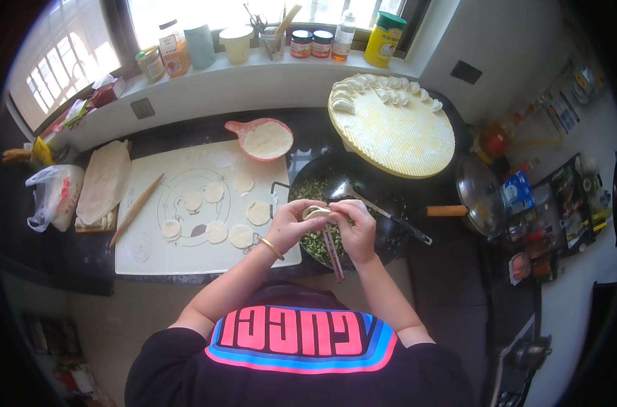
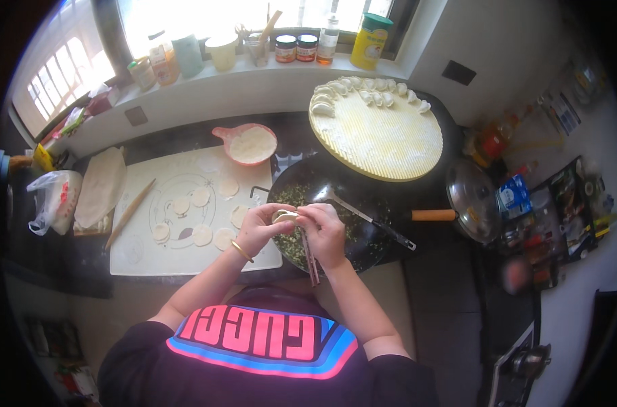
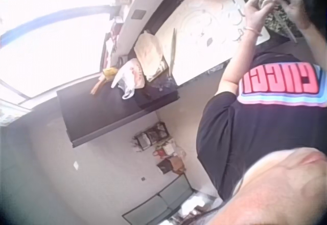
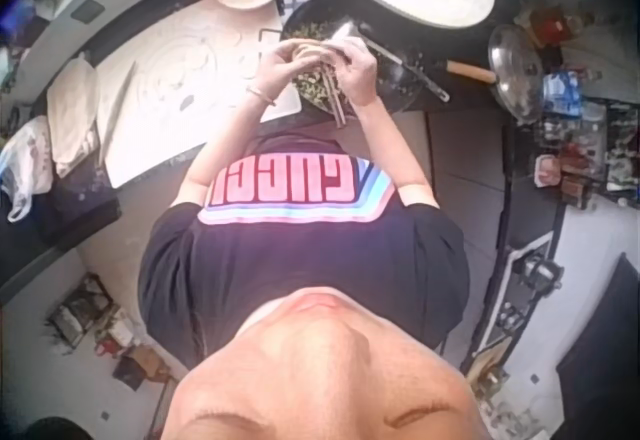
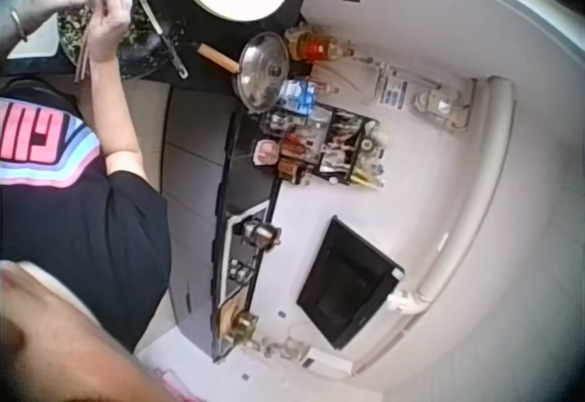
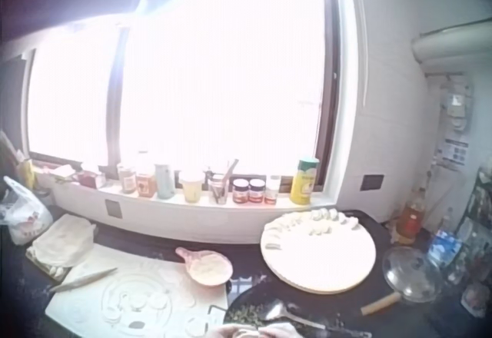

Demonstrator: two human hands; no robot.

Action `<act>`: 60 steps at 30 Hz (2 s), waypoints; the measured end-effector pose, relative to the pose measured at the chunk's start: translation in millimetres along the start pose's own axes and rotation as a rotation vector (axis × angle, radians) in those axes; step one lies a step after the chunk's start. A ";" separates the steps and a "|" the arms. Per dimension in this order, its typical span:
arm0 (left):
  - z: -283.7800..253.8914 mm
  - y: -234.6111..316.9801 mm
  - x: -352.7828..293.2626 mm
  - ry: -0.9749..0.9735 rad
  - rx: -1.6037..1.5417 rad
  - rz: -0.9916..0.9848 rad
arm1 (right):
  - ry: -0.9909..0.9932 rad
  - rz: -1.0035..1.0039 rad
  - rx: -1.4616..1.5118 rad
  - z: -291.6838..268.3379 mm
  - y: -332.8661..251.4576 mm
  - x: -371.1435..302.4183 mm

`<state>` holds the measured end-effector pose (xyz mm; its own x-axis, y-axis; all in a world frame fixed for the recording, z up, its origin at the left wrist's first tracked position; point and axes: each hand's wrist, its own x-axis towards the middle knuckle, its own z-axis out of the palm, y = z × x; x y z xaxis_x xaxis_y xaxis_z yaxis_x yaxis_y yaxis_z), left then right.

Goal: The person prepares dumplings by placing a green vegetable filling onto round dough wrappers using chopsticks. They fold and pleat the dough to seal the dumplings and place the finished items onto a large yellow tray. The process is repeated continuously throughout the clip.

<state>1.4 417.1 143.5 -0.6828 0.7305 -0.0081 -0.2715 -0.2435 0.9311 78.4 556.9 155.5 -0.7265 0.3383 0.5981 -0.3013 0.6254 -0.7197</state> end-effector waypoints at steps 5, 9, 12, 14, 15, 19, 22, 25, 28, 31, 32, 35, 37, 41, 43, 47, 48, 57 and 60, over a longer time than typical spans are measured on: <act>2.4 -1.7 -0.7 0.003 0.009 -0.010 | -0.068 -0.018 -0.128 5.1 4.0 -2.8; -0.9 -3.1 -1.7 -0.007 0.023 0.002 | -0.063 0.013 -0.023 0.0 5.8 -1.2; -0.7 -1.6 -1.1 0.002 0.095 0.069 | -0.141 -0.063 -0.079 -5.1 -5.9 9.0; -0.9 -6.8 0.0 0.015 0.139 0.107 | -0.138 -0.119 -0.136 -3.4 -2.6 7.6; -0.5 -8.8 0.2 0.022 0.162 0.126 | -0.137 -0.147 -0.164 -2.3 -0.5 6.6; 2.2 -4.0 -1.5 0.046 0.138 0.132 | -0.098 0.046 0.024 1.3 -2.7 2.2; -0.7 -3.7 -2.5 0.042 0.298 0.126 | -0.157 -0.021 -0.024 -0.6 -10.1 6.4; -2.1 -2.2 -2.9 0.029 0.342 0.105 | -0.196 -0.055 -0.107 -1.7 -10.3 8.8; -0.5 -6.0 -2.8 0.015 0.101 0.091 | -0.124 -0.029 -0.144 3.3 -10.6 7.8; 3.8 -12.0 -4.8 0.021 -0.050 0.064 | -0.031 0.006 -0.131 10.7 -8.4 2.8; 8.8 -12.2 -5.7 0.047 -0.076 0.078 | -0.006 0.018 -0.122 11.9 -7.8 2.1; 7.0 -16.8 -7.5 0.064 -0.022 0.123 | -0.044 0.060 0.001 8.0 -13.2 3.7; 3.8 -22.4 -6.1 0.061 0.011 0.196 | -0.117 0.060 0.016 3.1 -16.1 8.4; -4.5 -17.4 -6.6 -0.036 0.316 0.252 | -0.176 0.033 -0.028 1.5 -15.7 11.7; -4.5 -14.1 -7.1 -0.049 0.391 0.269 | -0.159 0.001 -0.071 4.0 -13.9 10.6; 0.5 -11.7 -8.7 -0.023 0.351 0.272 | -0.115 0.012 -0.112 9.2 -14.0 7.9; 2.1 -16.2 -8.6 -0.004 0.264 0.244 | -0.106 0.039 -0.106 9.5 -14.5 7.5; -10.5 -21.3 -5.3 -0.091 0.425 0.257 | -0.194 -0.013 -0.102 6.9 -12.1 11.9; -6.3 -21.6 -7.9 -0.055 0.211 0.189 | -0.169 -0.024 -0.102 8.8 -12.9 10.8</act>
<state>8.4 412.6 121.1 -0.6686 0.7198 0.1867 0.0075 -0.2446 0.9696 69.0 546.4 168.1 -0.8158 0.2049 0.5409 -0.2619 0.7029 -0.6613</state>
